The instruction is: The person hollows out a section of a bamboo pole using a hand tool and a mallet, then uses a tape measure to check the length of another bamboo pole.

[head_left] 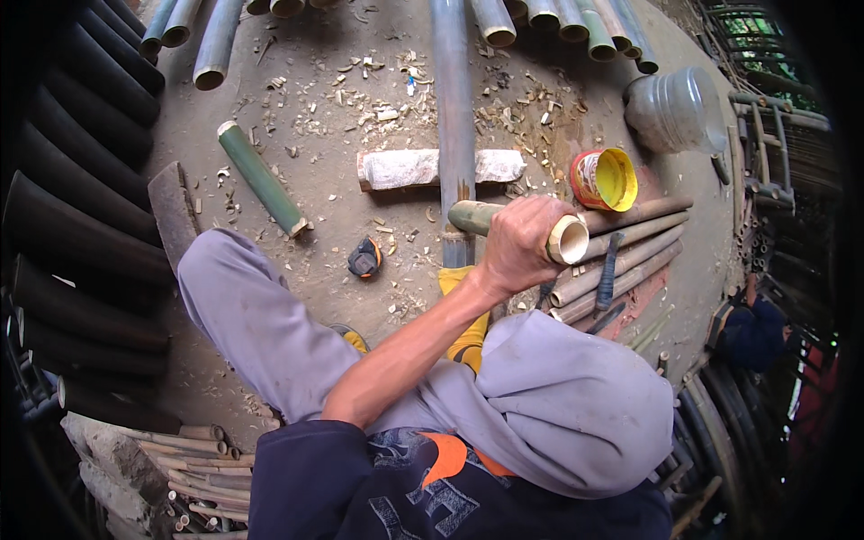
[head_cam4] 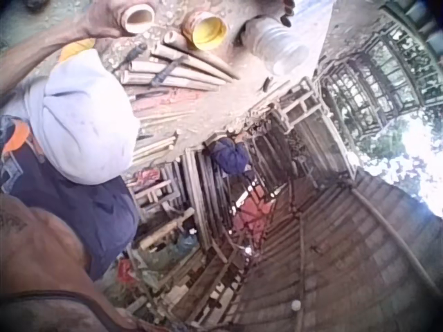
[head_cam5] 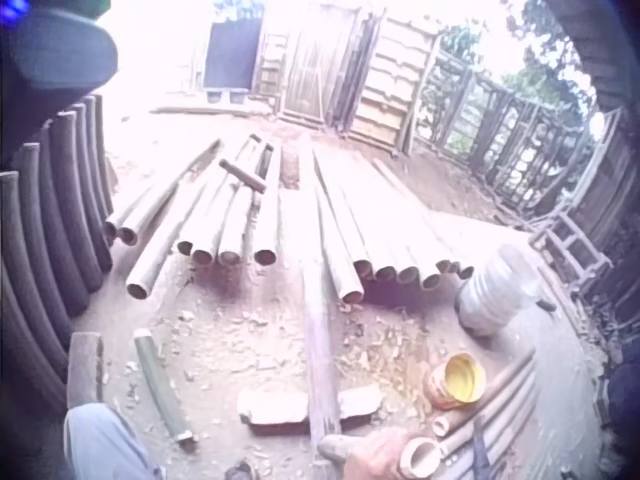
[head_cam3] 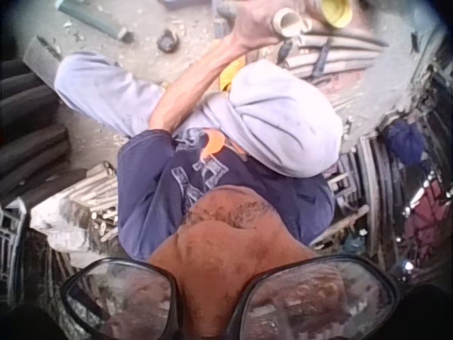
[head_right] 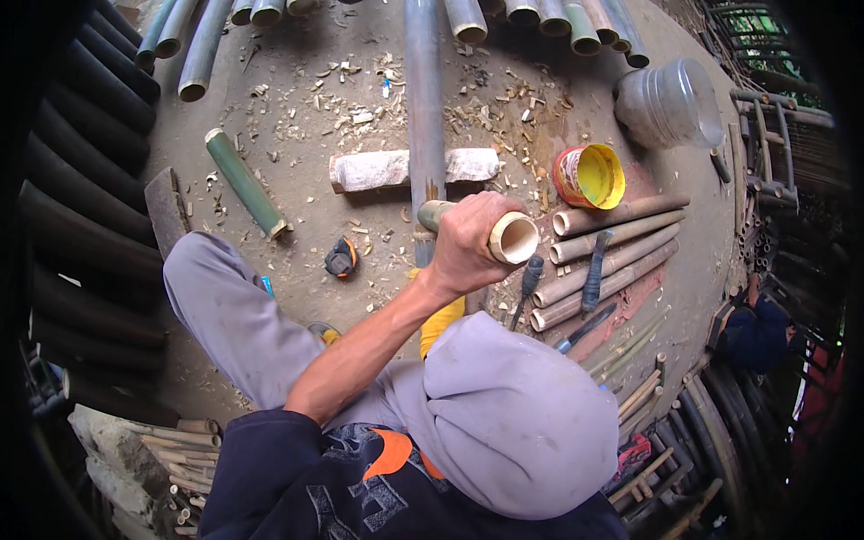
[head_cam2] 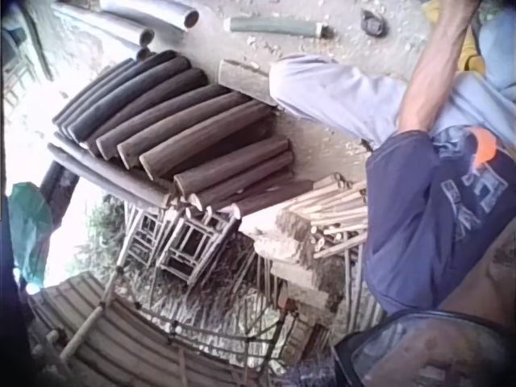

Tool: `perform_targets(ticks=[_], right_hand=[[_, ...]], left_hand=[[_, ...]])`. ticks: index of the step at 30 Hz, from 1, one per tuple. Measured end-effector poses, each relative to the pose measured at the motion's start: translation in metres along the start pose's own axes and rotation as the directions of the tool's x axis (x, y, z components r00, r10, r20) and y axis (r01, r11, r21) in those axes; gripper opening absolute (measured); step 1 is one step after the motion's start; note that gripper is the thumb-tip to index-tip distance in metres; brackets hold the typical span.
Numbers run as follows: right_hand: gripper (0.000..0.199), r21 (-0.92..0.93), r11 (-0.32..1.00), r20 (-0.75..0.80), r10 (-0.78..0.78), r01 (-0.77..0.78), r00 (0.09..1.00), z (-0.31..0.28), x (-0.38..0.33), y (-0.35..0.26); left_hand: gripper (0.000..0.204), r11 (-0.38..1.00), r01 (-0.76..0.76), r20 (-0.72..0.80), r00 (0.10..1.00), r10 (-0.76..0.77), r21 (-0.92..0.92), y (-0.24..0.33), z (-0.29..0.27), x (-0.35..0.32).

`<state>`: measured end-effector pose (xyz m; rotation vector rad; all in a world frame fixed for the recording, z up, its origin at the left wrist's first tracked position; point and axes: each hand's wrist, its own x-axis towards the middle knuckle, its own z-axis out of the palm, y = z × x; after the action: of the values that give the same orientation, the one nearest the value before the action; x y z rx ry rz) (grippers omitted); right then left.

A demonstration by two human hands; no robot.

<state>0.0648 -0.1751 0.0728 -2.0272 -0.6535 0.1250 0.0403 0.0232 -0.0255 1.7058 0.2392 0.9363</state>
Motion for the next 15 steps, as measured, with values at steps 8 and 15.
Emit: perform_targets(ticks=[8,15], right_hand=[[0.065,-0.226,0.966,0.253,-0.065,0.124,0.965,0.02,0.036,-0.01],[0.078,-0.153,0.977,0.054,-0.145,0.151,0.988,-0.002,0.018,-0.039]], left_hand=[[0.042,0.984,0.151,0.28,0.952,-0.119,-0.093,-0.006,-0.013,0.009],[0.037,0.998,0.021,-0.001,1.0,-0.021,-0.052,0.004,0.007,0.003]])
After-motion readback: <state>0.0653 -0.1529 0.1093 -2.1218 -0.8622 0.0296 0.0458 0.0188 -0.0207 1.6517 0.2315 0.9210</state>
